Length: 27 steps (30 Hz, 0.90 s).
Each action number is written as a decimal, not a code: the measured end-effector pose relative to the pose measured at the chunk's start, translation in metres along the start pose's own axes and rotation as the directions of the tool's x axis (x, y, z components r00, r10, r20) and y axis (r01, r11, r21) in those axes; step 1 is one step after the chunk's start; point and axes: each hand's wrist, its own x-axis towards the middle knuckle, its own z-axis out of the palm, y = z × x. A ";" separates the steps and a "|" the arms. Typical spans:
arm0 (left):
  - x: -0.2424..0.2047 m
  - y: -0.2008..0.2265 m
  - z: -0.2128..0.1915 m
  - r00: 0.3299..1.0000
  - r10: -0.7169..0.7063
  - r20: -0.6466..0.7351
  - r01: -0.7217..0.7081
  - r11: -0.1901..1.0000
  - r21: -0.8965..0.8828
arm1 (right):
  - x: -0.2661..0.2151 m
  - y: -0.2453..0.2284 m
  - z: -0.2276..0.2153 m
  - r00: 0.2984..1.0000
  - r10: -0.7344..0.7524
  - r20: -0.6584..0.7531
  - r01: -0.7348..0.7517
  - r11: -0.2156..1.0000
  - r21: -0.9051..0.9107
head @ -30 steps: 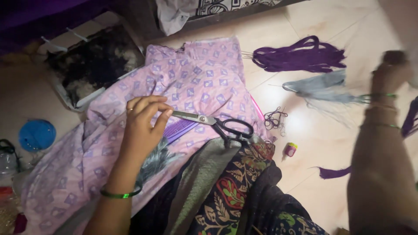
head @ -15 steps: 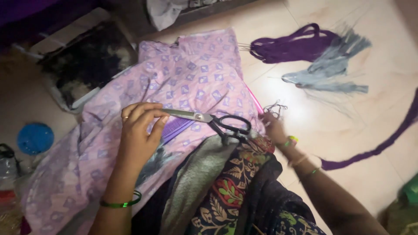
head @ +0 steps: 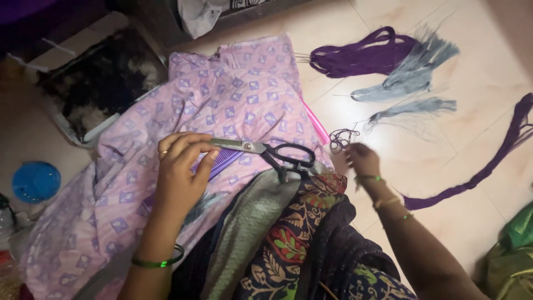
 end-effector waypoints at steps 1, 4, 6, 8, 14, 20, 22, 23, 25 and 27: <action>-0.001 0.000 -0.002 1.000 -0.002 -0.004 0.002 1.000 0.001 | 0.009 -0.012 -0.009 1.000 -0.003 0.003 0.003 1.000 -0.002; -0.003 -0.002 -0.007 1.000 -0.019 -0.012 0.019 1.000 0.007 | 0.041 -0.040 -0.030 0.971 -0.112 -0.211 0.072 0.980 -0.185; -0.005 -0.002 -0.007 1.000 -0.021 -0.009 0.021 1.000 0.006 | 0.062 -0.041 -0.042 0.778 -0.584 -0.232 0.361 0.718 -0.595; -0.006 -0.003 -0.005 1.000 -0.022 -0.006 0.022 1.000 0.005 | 0.067 -0.060 -0.042 0.763 -0.632 -0.133 0.407 0.631 -0.660; -0.005 -0.004 0.000 1.000 -0.018 -0.018 0.018 1.000 -0.007 | 0.080 -0.086 -0.023 0.659 -0.579 0.480 0.555 -0.057 -0.830; -0.007 -0.009 -0.001 0.999 -0.026 -0.022 0.026 0.999 0.022 | 0.110 -0.094 -0.055 0.682 -0.597 0.423 0.543 0.025 -0.840; -0.006 -0.013 -0.001 0.999 -0.019 -0.036 0.020 1.000 0.021 | 0.138 -0.099 -0.101 0.710 -0.666 0.230 0.482 0.220 -0.848; -0.007 -0.013 -0.001 0.999 -0.022 -0.024 0.022 0.999 0.025 | 0.148 -0.098 -0.138 0.735 -0.648 0.198 0.520 0.353 -0.778; -0.007 -0.012 0.001 1.000 -0.022 -0.007 0.022 0.999 0.026 | 0.135 -0.123 -0.197 0.764 -0.623 0.164 0.541 0.481 -0.690; -0.002 -0.011 0.004 0.999 -0.043 0.007 0.043 0.999 0.005 | 0.088 -0.179 -0.240 0.917 -0.379 0.121 0.395 0.907 -0.150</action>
